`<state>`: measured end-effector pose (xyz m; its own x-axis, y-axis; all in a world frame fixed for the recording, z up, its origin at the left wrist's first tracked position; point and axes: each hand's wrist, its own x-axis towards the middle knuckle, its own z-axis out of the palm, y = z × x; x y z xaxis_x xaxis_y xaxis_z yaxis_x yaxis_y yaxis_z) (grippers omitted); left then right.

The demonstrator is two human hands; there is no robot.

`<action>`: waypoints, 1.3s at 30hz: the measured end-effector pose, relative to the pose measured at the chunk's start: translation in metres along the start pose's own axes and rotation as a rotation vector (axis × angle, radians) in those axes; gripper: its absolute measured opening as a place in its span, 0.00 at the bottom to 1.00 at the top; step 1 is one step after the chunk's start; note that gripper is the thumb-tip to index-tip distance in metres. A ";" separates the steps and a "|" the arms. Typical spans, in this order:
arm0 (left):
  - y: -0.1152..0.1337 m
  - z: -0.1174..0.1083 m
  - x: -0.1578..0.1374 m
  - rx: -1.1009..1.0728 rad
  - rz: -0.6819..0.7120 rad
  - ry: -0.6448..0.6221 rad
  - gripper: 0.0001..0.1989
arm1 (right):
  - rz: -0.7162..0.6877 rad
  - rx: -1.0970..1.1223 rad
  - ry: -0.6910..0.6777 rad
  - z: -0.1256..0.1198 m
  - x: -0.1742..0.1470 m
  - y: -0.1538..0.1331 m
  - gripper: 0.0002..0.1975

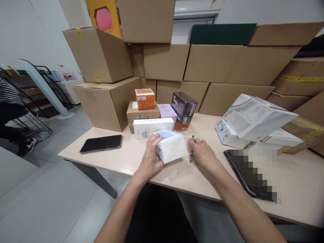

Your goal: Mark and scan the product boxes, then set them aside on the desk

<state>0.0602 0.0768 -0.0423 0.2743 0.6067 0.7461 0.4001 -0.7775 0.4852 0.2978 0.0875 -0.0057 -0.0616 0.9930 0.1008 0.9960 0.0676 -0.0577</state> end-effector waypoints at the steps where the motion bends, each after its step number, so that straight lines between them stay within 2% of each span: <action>1: 0.000 0.000 0.000 -0.002 -0.001 0.002 0.40 | -0.005 0.001 -0.011 -0.002 -0.001 -0.001 0.22; 3: 0.000 0.000 0.000 -0.008 -0.004 0.005 0.41 | -0.027 0.009 -0.002 -0.007 -0.007 0.003 0.26; 6: -0.001 0.000 0.001 -0.027 -0.006 0.010 0.41 | 0.010 -0.012 0.155 -0.017 -0.033 0.021 0.25; 7: -0.001 0.000 0.001 -0.036 -0.005 0.010 0.42 | 0.080 -0.040 0.218 -0.019 -0.047 0.030 0.25; 9: -0.002 0.000 0.001 -0.049 -0.004 0.007 0.43 | 0.227 -0.123 0.234 -0.020 -0.078 0.050 0.30; 12: -0.002 0.000 0.000 -0.047 -0.011 0.003 0.43 | 0.608 -0.144 0.180 -0.013 -0.119 0.080 0.44; 14: -0.002 0.000 0.000 -0.048 -0.013 0.012 0.43 | 0.730 -0.052 0.108 -0.004 -0.135 0.097 0.51; 17: -0.001 0.002 0.001 -0.061 -0.022 0.027 0.44 | 0.722 0.022 0.027 0.012 -0.139 0.114 0.51; 21: -0.002 0.004 0.001 -0.107 -0.054 0.035 0.46 | 0.657 -0.022 0.070 0.026 -0.126 0.120 0.50; 23: -0.003 0.004 0.001 -0.136 -0.083 0.038 0.46 | 0.610 0.018 0.136 0.029 -0.121 0.115 0.50; 26: 0.001 0.000 0.006 -0.152 -0.159 0.028 0.48 | 0.503 0.223 0.246 0.029 -0.119 0.093 0.51; 30: 0.006 -0.006 0.021 -0.172 -0.311 0.025 0.48 | 0.436 0.553 0.393 0.024 -0.117 0.044 0.50; 34: -0.003 -0.006 0.032 -0.222 -0.437 0.083 0.46 | 0.349 0.770 0.563 0.018 -0.104 -0.005 0.48; 37: -0.012 -0.003 0.030 -0.144 -0.439 0.142 0.46 | 0.236 0.787 0.695 0.015 -0.086 -0.033 0.45; 39: -0.013 -0.004 0.025 -0.026 -0.349 0.251 0.44 | 0.162 0.746 0.784 0.013 -0.075 -0.049 0.42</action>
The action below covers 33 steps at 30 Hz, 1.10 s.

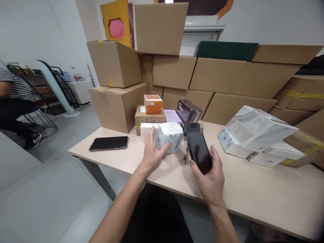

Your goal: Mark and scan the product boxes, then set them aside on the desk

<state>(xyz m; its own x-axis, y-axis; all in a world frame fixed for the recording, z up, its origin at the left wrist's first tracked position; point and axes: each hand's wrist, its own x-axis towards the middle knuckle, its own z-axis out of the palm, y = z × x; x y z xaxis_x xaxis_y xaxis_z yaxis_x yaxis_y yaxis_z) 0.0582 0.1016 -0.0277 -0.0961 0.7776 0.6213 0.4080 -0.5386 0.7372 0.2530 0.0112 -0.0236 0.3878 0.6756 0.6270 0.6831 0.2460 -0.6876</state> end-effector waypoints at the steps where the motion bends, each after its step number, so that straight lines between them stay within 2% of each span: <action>1: 0.000 -0.002 -0.003 0.032 0.073 0.077 0.40 | -0.053 -0.008 0.025 0.007 0.002 -0.005 0.41; 4: 0.003 -0.007 -0.012 0.020 0.263 0.246 0.26 | -0.202 -0.042 0.061 0.022 0.007 -0.021 0.41; 6: 0.007 -0.006 -0.019 -0.076 0.293 0.247 0.18 | -0.280 -0.061 0.054 0.027 0.010 -0.033 0.41; 8: 0.012 -0.002 -0.026 -0.211 0.250 0.184 0.15 | -0.334 -0.072 0.046 0.031 0.013 -0.043 0.42; 12: 0.022 0.013 -0.037 -0.507 0.090 0.078 0.19 | -0.398 -0.093 0.086 0.039 0.016 -0.055 0.42; 16: 0.027 0.020 -0.037 -0.683 -0.014 0.066 0.26 | -0.463 -0.118 0.175 0.051 0.013 -0.050 0.39; 23: 0.024 0.019 -0.032 -0.600 -0.077 -0.002 0.28 | -0.478 -0.115 0.200 0.065 0.006 -0.038 0.37; 33: 0.025 0.019 -0.032 -0.621 -0.085 0.027 0.28 | -0.470 -0.118 0.194 0.067 0.004 -0.039 0.37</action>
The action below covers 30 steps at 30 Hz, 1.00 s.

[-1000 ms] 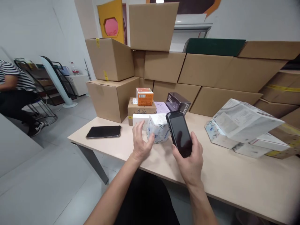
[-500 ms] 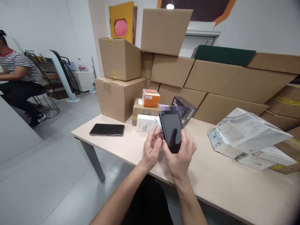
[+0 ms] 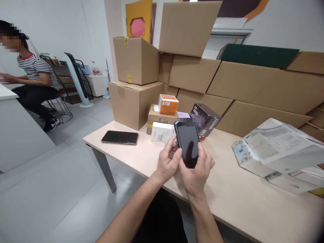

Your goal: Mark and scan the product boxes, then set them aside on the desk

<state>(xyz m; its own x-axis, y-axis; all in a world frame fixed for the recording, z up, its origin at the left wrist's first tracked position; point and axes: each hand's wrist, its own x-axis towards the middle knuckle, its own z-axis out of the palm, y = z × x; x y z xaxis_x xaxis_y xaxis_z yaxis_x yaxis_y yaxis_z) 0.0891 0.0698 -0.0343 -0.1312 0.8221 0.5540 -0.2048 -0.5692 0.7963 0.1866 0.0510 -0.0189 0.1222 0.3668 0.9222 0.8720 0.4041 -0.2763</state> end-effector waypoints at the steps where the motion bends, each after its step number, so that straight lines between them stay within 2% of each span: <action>1: 0.001 0.000 0.000 -0.005 -0.004 0.002 0.29 | -0.006 -0.003 0.007 0.000 0.000 0.000 0.37; 14: 0.005 0.001 0.004 -0.085 -0.066 -0.031 0.31 | 0.016 0.014 -0.005 -0.002 0.001 0.004 0.39; 30: 0.005 0.000 0.003 -0.074 -0.053 -0.056 0.32 | 0.058 0.039 -0.008 -0.002 -0.001 0.002 0.40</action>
<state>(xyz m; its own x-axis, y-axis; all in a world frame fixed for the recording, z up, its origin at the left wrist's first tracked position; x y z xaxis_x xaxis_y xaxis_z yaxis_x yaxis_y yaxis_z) 0.0871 0.0694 -0.0282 -0.0647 0.8479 0.5261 -0.2812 -0.5214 0.8057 0.1887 0.0501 -0.0195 0.1684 0.3972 0.9021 0.8443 0.4141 -0.3400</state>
